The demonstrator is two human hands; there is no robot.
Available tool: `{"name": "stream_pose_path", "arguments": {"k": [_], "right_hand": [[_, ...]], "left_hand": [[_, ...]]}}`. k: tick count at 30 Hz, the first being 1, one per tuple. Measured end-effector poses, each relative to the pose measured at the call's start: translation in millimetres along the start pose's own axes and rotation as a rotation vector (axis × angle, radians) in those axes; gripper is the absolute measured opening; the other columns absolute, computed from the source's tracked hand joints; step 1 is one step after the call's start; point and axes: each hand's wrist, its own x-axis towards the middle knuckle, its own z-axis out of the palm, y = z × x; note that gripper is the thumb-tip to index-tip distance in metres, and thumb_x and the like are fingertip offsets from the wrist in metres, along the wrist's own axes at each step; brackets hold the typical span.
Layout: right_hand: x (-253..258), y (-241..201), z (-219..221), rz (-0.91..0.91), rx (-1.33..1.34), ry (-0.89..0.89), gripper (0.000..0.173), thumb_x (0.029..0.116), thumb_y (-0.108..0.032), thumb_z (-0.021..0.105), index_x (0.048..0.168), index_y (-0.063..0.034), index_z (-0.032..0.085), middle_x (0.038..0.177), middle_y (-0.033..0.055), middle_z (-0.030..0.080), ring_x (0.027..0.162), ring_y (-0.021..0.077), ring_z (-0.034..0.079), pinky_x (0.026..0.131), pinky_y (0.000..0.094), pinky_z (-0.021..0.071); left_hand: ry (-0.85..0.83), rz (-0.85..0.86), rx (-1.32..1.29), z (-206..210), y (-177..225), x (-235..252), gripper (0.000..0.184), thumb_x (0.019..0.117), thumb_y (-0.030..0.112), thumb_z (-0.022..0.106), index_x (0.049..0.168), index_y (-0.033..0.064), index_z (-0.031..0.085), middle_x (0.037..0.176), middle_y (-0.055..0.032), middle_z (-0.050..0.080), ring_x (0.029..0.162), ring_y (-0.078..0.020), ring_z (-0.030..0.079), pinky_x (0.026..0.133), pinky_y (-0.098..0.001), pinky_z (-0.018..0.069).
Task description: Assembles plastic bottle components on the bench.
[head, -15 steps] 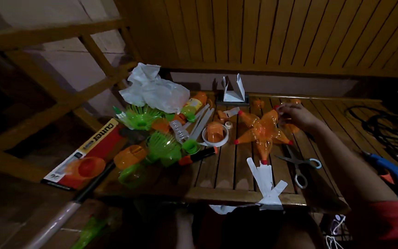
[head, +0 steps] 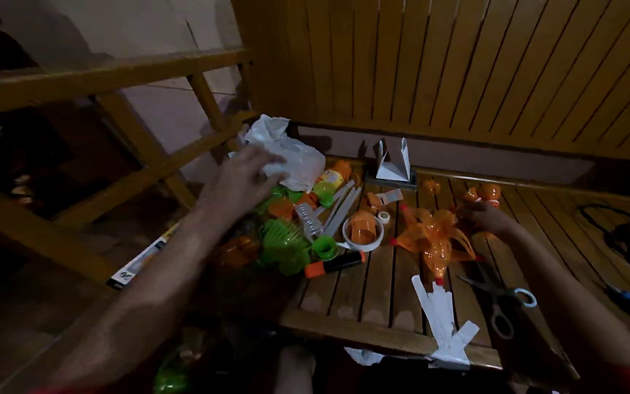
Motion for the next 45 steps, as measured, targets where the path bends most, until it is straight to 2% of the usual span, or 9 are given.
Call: {"name": "stream_pose_path", "arguments": {"k": [4,7,9,15,22,27,33,39,45], "right_hand": [[-12.2,-16.8,-4.0,-0.011,-0.373,0.039,0.041,0.1078,-0.027,0.053,0.13,0.0069,0.06,0.121,0.0289,0.063,0.108,0.038,0.065,0.099,0.0547,0.0485],[-34.9,-33.0,-3.7,-0.035,-0.453,0.124,0.043,0.1069,-0.027,0.055,0.137,0.0037,0.057,0.125,0.0294,0.062,0.116,0.0428,0.062,0.101,0.0599,0.046],[-47.0,-43.4,-4.2,-0.027,-0.47,0.166,0.042,0.107,-0.029,0.055,0.138,-0.0002,0.057,0.124,0.0275,0.064,0.115,0.0421,0.064,0.099,0.0608,0.0479],[-58.6,-69.4,5.2,-0.167,-0.47,0.237,0.037,0.106,-0.028,0.058,0.132,-0.0021,0.063,0.105,0.0236,0.07,0.096,0.0392,0.069,0.087,0.0598,0.0521],[-59.8,-100.4,26.7,-0.269,-0.364,0.147,0.034,0.1059,-0.026,0.058,0.132,-0.004,0.062,0.094,0.0143,0.068,0.081,0.0227,0.063,0.077,0.0447,0.052],[-30.4,-105.3,24.9,-0.304,-0.354,0.109,0.028,0.1065,-0.021,0.057,0.124,-0.0012,0.066,0.095,0.0176,0.068,0.081,0.0267,0.065,0.078,0.0482,0.0534],[69.5,-94.8,23.9,-0.15,-0.445,0.15,0.035,0.104,-0.027,0.058,0.114,0.0036,0.071,0.111,0.0269,0.069,0.105,0.0438,0.067,0.092,0.0654,0.0496],[128.2,-108.6,58.2,-0.031,-0.219,0.199,0.071,0.096,-0.046,0.07,0.136,0.0102,0.053,0.135,0.033,0.056,0.124,0.0456,0.058,0.103,0.0625,0.0469],[142.9,-92.4,51.8,0.001,-0.212,0.244,0.04,0.1058,-0.02,0.054,0.129,0.012,0.058,0.134,0.0341,0.057,0.127,0.0469,0.057,0.105,0.0612,0.0455]], "left_hand": [[-0.25,-0.382,0.167,26.7,-41.1,74.0,0.092,0.0803,0.013,0.087,0.155,-0.0016,0.036,0.161,-0.0358,0.022,0.148,-0.059,0.015,0.116,-0.0766,0.0094],[-0.288,-0.503,0.107,18.1,-39.7,97.8,0.042,0.0985,0.01,0.066,0.135,-0.0071,0.057,0.136,-0.0362,0.054,0.132,-0.054,0.047,0.11,-0.0713,0.0291],[-0.157,-0.471,-0.003,11.6,-41.7,113.0,0.034,0.1035,0.009,0.055,0.133,-0.0072,0.057,0.128,-0.0368,0.058,0.124,-0.0543,0.054,0.103,-0.0709,0.0391],[0.13,-0.22,-0.037,-13.0,-47.9,156.1,0.034,0.1025,0.009,0.053,0.131,-0.0098,0.054,0.133,-0.0352,0.053,0.125,-0.052,0.053,0.103,-0.0659,0.0428],[0.085,-0.067,-0.028,-46.8,-14.0,141.9,0.028,0.1009,0.0,0.052,0.125,-0.0124,0.056,0.127,-0.0365,0.054,0.117,-0.0512,0.056,0.1,-0.062,0.0436],[-0.123,-0.049,-0.137,-59.1,-21.9,125.5,0.015,0.0956,-0.006,0.059,0.11,-0.0079,0.064,0.109,-0.0302,0.062,0.098,-0.0422,0.062,0.087,-0.0619,0.048],[-0.9,-0.373,-0.116,-75.2,10.2,113.7,0.028,0.1013,0.018,0.063,0.126,0.0053,0.067,0.114,-0.0174,0.07,0.099,-0.0338,0.066,0.082,-0.0516,0.0535],[-0.685,-0.204,0.145,-45.3,72.8,120.4,0.041,0.0976,0.036,0.07,0.123,0.0042,0.068,0.112,-0.0211,0.068,0.107,-0.0394,0.065,0.093,-0.0647,0.0473],[-0.732,-0.14,-0.017,16.0,126.6,135.6,0.033,0.1037,0.024,0.061,0.126,-0.0002,0.064,0.118,-0.0225,0.066,0.111,-0.0381,0.064,0.097,-0.0586,0.0478]]}}
